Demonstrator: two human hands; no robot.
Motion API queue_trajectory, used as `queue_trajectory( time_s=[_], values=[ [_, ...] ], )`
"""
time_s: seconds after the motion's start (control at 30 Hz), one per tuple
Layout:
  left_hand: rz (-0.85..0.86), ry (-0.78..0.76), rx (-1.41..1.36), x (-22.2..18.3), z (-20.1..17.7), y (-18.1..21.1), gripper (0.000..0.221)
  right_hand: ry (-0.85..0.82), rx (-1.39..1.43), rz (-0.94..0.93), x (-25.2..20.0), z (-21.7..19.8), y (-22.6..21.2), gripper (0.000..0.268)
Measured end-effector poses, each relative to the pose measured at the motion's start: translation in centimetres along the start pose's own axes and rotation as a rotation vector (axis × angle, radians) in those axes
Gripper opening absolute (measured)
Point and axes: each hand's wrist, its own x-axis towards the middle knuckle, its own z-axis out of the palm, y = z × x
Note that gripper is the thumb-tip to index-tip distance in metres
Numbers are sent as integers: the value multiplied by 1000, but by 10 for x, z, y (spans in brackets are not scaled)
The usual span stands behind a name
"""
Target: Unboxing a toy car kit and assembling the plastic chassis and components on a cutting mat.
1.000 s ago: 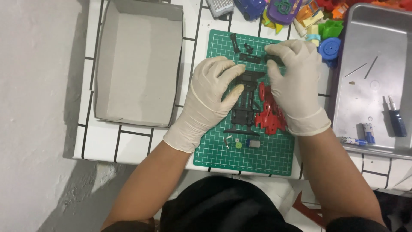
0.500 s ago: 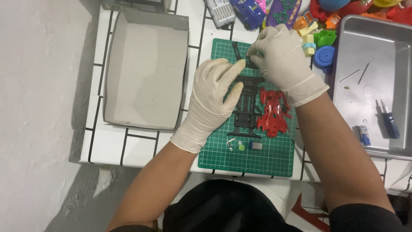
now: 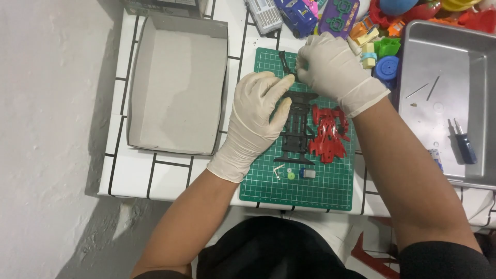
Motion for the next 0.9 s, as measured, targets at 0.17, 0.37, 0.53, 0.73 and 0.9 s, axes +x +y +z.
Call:
queue_trajectory(
  time_s=[0.17, 0.37, 0.53, 0.73, 0.9],
  values=[
    [0, 11, 5, 1, 0, 0, 25, 50, 268, -22, -26, -35, 4, 24],
    [-11, -7, 1, 3, -1, 3, 23, 51, 1160, 199, -82, -83, -15, 8],
    [-2, 47, -153, -11, 28, -13, 32, 315, 1646, 0, -97, -29, -34, 2],
    [74, 139, -209, -8, 37, -13, 10, 376, 1778, -56, -96, 1, -48, 5],
    [60, 118, -202, -3, 32, -10, 7, 378, 1669, -16, -106, -3, -41, 10]
  ],
)
